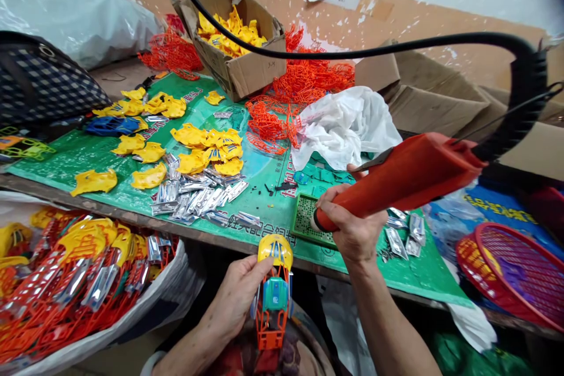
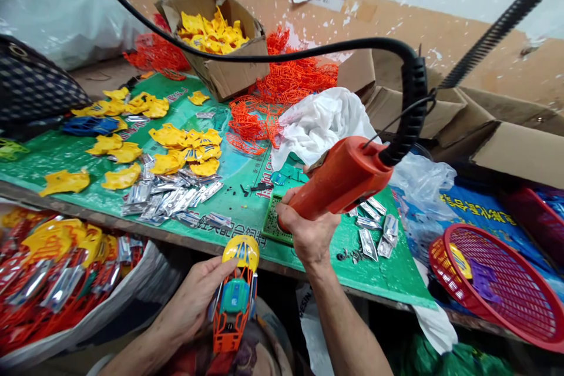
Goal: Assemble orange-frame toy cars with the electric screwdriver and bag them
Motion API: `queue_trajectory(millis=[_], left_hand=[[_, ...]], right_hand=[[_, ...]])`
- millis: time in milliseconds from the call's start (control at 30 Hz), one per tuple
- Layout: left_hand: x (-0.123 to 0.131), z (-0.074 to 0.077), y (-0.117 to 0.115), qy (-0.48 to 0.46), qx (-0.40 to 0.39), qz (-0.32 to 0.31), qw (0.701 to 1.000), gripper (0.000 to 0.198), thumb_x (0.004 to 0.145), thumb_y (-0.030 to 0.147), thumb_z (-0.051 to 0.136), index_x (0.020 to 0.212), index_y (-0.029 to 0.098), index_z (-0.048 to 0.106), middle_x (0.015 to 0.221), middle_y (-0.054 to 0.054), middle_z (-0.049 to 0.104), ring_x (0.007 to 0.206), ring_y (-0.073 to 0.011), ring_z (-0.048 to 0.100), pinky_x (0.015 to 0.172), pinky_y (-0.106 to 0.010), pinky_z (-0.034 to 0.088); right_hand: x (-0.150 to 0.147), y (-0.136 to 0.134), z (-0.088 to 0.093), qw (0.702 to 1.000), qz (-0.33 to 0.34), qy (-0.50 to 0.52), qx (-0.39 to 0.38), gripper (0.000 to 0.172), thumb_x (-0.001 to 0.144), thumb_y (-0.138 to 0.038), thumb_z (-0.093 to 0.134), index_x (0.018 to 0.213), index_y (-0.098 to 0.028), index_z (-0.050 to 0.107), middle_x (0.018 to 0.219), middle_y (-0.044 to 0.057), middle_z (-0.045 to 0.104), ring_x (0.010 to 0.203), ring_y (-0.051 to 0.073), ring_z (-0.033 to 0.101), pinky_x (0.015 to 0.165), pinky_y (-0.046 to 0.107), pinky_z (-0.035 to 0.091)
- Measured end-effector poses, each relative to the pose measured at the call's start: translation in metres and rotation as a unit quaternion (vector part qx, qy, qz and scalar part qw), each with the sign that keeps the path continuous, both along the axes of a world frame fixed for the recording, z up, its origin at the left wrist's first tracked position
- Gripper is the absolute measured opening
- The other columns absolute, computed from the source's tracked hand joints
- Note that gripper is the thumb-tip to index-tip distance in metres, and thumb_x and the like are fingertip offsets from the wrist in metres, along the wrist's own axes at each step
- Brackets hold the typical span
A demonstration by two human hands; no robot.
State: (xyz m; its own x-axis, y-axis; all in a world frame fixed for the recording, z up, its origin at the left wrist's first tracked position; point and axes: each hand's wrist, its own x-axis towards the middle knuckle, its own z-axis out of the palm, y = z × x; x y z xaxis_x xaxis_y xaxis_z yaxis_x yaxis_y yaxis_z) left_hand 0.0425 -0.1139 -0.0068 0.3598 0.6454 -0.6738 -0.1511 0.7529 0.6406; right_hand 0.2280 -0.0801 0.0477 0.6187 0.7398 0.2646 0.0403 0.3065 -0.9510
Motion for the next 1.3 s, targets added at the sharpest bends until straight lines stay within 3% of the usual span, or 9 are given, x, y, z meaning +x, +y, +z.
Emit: queue_trajectory(millis=[433,533,633,733,1133,1300], left_hand=[[0.001,-0.006,-0.001,0.024,0.030,-0.016,0.999,0.039,0.071,0.049,0.073,0.077,0.011,0.069,0.056,-0.003,0.067,0.046,-0.0154,0.060,0.047,-0.024,0.045],[0.002,-0.006,-0.002,0.014,0.022,-0.013,1.000,0.040,0.071,0.050,0.072,0.075,0.011,0.069,0.055,-0.003,0.066,0.045,-0.0156,0.060,0.046,-0.025,0.045],[0.005,-0.005,-0.002,0.002,0.003,0.011,1.000,0.037,0.069,0.047,0.075,0.073,0.010,0.069,0.055,-0.003,0.065,0.044,-0.0132,0.057,0.046,-0.024,0.044],[0.006,-0.003,-0.001,-0.009,-0.003,0.034,0.999,0.036,0.065,0.043,0.079,0.073,0.009,0.071,0.057,-0.003,0.065,0.045,-0.0109,0.055,0.046,-0.022,0.044],[0.007,0.003,-0.001,-0.016,0.000,0.046,0.999,0.032,0.063,0.040,0.080,0.072,0.009,0.072,0.055,0.000,0.064,0.044,-0.0093,0.052,0.044,-0.020,0.042],[0.006,0.001,-0.002,-0.019,0.007,0.038,0.999,0.036,0.063,0.044,0.079,0.070,0.010,0.070,0.056,-0.001,0.064,0.045,-0.0101,0.052,0.046,-0.021,0.041]], right_hand=[[-0.002,0.000,0.008,1.000,0.001,-0.012,0.025,0.012,0.060,-0.014,0.073,0.063,-0.018,0.062,0.062,-0.003,0.061,0.055,0.014,0.057,0.058,0.032,0.051],[-0.005,-0.007,0.021,0.999,0.014,0.012,0.043,0.023,0.062,-0.013,0.071,0.082,-0.021,0.062,0.063,-0.005,0.061,0.054,0.013,0.057,0.061,0.034,0.053],[-0.014,-0.022,0.033,0.994,0.081,0.053,0.052,0.048,0.065,-0.012,0.069,0.108,-0.026,0.057,0.067,-0.006,0.061,0.056,0.013,0.057,0.063,0.035,0.053],[-0.026,-0.036,0.032,0.987,0.142,0.062,0.037,0.056,0.068,-0.012,0.070,0.118,-0.030,0.052,0.071,-0.007,0.061,0.062,0.013,0.059,0.068,0.035,0.053],[-0.040,-0.040,0.012,0.988,0.142,0.040,0.034,0.053,0.071,-0.014,0.072,0.116,-0.030,0.049,0.073,-0.008,0.059,0.062,0.012,0.059,0.071,0.034,0.053],[-0.039,-0.042,0.003,0.991,0.136,0.003,0.012,0.031,0.070,-0.018,0.071,0.097,-0.025,0.057,0.074,-0.005,0.058,0.065,0.014,0.058,0.076,0.038,0.052]])
